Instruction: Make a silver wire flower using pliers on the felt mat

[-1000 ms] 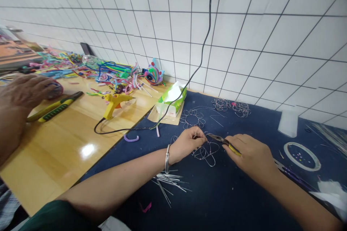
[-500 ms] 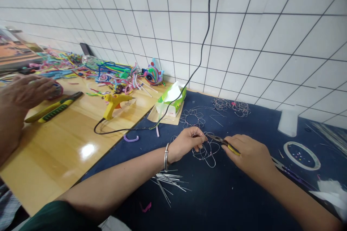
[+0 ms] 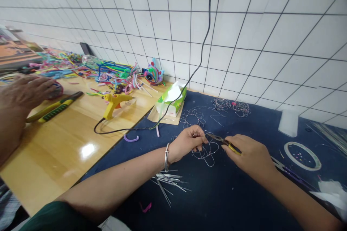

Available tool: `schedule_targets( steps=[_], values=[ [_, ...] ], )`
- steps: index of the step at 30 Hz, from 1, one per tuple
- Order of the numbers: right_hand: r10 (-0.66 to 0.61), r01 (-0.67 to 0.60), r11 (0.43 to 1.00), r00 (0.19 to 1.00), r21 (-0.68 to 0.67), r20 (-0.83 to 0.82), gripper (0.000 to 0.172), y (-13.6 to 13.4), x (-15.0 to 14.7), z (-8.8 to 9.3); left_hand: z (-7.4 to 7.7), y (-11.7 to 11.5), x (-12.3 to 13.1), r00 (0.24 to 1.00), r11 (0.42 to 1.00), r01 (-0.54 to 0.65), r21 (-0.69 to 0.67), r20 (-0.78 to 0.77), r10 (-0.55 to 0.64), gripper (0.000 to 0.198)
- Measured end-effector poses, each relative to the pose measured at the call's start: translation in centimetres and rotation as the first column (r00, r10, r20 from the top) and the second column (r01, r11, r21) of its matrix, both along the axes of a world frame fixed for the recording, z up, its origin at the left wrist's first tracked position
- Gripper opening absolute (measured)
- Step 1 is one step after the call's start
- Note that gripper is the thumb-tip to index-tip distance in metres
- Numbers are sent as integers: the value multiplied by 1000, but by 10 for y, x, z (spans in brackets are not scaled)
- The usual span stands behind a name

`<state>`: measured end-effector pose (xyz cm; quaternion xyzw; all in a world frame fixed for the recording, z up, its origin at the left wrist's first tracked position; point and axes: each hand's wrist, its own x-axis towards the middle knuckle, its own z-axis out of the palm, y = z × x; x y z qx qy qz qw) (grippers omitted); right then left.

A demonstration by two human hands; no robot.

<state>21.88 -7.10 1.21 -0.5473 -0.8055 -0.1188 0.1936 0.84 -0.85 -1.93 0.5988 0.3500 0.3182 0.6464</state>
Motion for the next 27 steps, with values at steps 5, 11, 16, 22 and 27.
schedule_targets(
  steps=[5,11,16,22,27],
  values=[
    [14,-13,1000,998,-24,54,20,-1,-2,3,1,0,1,998,997,-56,53,13,55,9],
    [14,-18,1000,981,17,195,20,-5,-7,8,0,1,1,997,988,-82,131,10,82,10],
    [-21,1,998,950,65,311,22,-10,-12,12,-1,2,0,998,984,-62,165,0,63,8],
    [-17,-13,996,944,90,329,23,-10,-14,12,-2,1,1,998,977,-56,206,-26,63,7],
    [-6,-26,995,944,92,331,23,-8,-13,10,-3,1,1,996,973,-43,226,-66,59,7]
  ],
)
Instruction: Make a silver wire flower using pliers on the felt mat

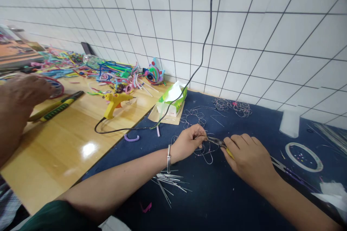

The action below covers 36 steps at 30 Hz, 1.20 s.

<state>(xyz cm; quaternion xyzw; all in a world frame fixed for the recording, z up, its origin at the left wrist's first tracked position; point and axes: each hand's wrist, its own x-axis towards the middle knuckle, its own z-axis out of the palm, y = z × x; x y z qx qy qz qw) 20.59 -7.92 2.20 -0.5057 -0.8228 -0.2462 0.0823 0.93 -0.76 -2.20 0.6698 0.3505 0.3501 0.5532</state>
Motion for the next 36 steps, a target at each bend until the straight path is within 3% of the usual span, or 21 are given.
schedule_targets(
  steps=[10,36],
  values=[
    [94,-95,995,995,33,37,21,5,8,-5,1,0,-2,1000,1000,-11,-23,-23,11,7],
    [89,-88,995,996,39,-9,19,5,11,-8,6,-3,0,998,998,-40,-56,50,42,8]
  ],
)
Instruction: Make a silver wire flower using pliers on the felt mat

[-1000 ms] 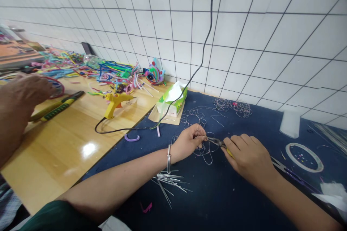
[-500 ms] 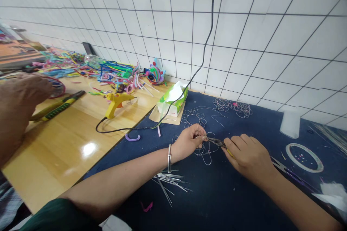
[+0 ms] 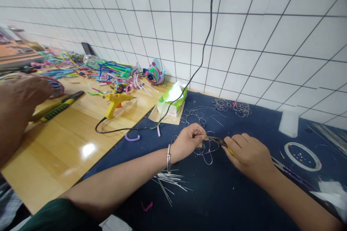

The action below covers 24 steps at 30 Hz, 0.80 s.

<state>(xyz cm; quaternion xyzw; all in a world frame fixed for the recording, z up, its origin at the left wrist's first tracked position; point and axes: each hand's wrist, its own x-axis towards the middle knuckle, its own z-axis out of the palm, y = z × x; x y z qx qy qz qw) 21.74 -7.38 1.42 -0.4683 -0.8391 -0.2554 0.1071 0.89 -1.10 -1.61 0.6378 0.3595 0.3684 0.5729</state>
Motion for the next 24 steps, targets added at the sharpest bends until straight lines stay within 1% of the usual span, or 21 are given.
schedule_targets(
  steps=[7,15,20,24],
  values=[
    [-53,52,998,998,-45,-15,21,1,-3,3,0,2,0,998,998,-43,39,-43,45,8],
    [-81,82,996,996,-22,43,22,-3,-7,6,-1,1,0,996,996,-31,88,-77,37,6],
    [-99,99,995,994,5,50,22,-5,-9,7,-6,2,0,999,996,-11,94,-49,16,7],
    [-85,85,996,996,-28,25,21,-4,-8,7,-9,3,0,1000,996,-21,89,-10,22,10]
  ],
)
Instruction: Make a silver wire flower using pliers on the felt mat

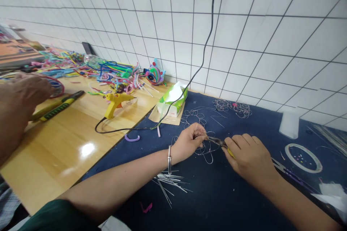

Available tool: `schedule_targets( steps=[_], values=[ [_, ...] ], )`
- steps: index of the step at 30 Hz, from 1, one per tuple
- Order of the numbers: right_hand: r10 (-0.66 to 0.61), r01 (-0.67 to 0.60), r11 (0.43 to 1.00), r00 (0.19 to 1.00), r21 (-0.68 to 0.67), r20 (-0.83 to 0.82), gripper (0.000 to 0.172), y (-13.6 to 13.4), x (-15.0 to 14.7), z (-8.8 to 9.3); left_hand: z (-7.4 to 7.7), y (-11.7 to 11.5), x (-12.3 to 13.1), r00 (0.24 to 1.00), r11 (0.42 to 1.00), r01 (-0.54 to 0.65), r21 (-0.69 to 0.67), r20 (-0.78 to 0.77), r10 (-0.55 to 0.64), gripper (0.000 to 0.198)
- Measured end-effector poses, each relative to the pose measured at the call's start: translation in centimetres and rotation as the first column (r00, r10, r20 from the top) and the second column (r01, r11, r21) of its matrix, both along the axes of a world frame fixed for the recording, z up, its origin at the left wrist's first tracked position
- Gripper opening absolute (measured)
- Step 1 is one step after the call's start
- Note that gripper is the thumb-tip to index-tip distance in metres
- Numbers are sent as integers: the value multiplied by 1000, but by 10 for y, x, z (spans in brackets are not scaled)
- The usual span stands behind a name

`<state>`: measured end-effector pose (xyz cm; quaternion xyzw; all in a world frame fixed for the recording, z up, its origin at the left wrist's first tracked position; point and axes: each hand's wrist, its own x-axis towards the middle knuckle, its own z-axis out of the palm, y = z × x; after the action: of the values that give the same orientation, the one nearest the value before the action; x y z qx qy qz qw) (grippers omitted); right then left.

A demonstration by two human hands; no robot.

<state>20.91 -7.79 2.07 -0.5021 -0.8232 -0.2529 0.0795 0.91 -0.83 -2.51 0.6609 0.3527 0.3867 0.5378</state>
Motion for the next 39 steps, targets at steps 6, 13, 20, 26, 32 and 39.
schedule_targets(
  steps=[6,13,20,26,32,39],
  values=[
    [22,-23,1000,999,-22,-34,20,3,2,-4,4,-2,0,999,1000,24,-16,38,-23,10],
    [31,-31,1000,999,5,-26,20,1,0,-5,7,-3,2,1000,1000,-24,-19,7,24,8],
    [13,-12,1000,999,13,-47,20,-1,-3,-7,5,-5,2,997,997,-72,-27,-11,72,9],
    [16,-15,1000,998,7,-57,19,-2,-2,-8,6,-6,2,997,996,-74,-46,14,75,8],
    [41,-39,999,996,18,-79,19,0,-2,-8,6,-5,2,997,996,-54,-64,47,57,11],
    [45,-44,999,994,10,-95,18,-1,-1,-7,7,-3,0,996,998,-5,-69,83,11,13]
  ],
)
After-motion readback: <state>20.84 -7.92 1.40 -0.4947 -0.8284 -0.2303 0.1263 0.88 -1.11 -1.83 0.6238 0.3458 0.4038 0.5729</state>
